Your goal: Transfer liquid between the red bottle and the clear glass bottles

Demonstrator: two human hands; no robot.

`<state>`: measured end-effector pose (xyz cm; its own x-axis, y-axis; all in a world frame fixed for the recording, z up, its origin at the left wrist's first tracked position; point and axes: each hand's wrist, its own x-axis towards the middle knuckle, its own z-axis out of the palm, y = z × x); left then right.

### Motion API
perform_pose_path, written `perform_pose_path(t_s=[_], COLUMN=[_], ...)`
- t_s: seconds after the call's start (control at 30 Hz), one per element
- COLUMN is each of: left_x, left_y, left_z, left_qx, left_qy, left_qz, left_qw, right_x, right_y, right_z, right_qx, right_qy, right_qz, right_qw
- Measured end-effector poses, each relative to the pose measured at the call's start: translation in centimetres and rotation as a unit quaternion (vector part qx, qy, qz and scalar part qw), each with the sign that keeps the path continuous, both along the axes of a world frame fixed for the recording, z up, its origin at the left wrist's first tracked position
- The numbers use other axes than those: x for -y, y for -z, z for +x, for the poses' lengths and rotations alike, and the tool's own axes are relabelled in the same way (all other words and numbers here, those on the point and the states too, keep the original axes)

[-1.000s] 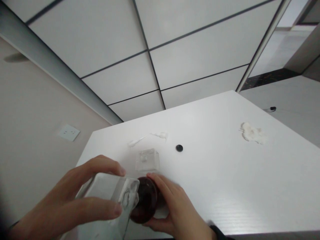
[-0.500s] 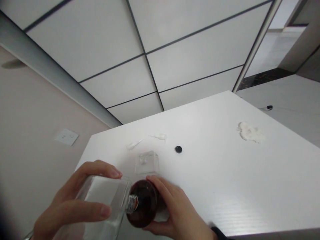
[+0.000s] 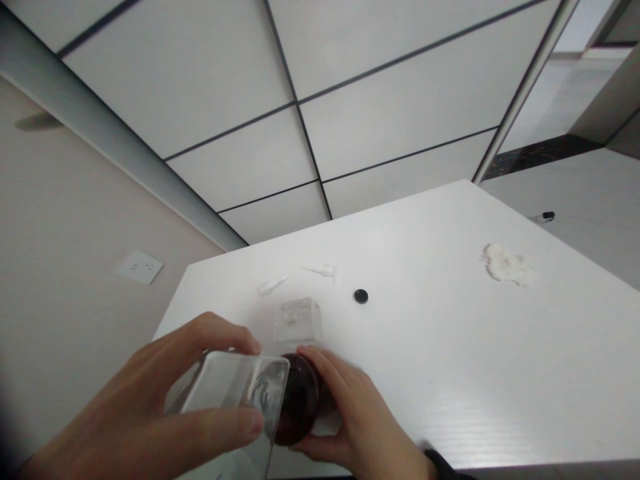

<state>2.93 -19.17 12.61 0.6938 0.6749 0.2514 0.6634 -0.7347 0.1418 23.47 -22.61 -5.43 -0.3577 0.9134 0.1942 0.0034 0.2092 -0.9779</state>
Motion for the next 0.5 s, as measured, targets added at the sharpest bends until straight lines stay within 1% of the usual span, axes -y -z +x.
perform_pose_path(t_s=[0.07, 0.13, 0.2, 0.3, 0.5], left_x=[-0.3, -0.7, -0.9, -1.1, -0.9], left_y=[-1.1, -2.0, -2.6, -2.8, -2.5], left_z=[0.8, 1.5, 2.0, 2.5, 2.9], left_qx=[-0.007, -0.025, -0.034, -0.038, -0.033], left_qy=[0.048, 0.091, 0.107, 0.111, 0.099], left_qz=[0.004, -0.013, -0.026, -0.033, -0.038], left_qw=[0.999, 0.995, 0.993, 0.993, 0.994], right_x=[0.0, 0.0, 0.0, 0.0, -0.2], right_y=[0.0, 0.0, 0.0, -0.2, -1.0], right_z=[-0.1, -0.2, -0.3, -0.2, 0.0], right_qx=[-0.013, -0.023, -0.034, -0.048, -0.037], right_qy=[0.002, 0.003, 0.001, -0.007, -0.016], right_qz=[-0.001, 0.004, 0.001, -0.015, -0.028], right_qw=[1.000, 1.000, 0.999, 0.999, 0.999])
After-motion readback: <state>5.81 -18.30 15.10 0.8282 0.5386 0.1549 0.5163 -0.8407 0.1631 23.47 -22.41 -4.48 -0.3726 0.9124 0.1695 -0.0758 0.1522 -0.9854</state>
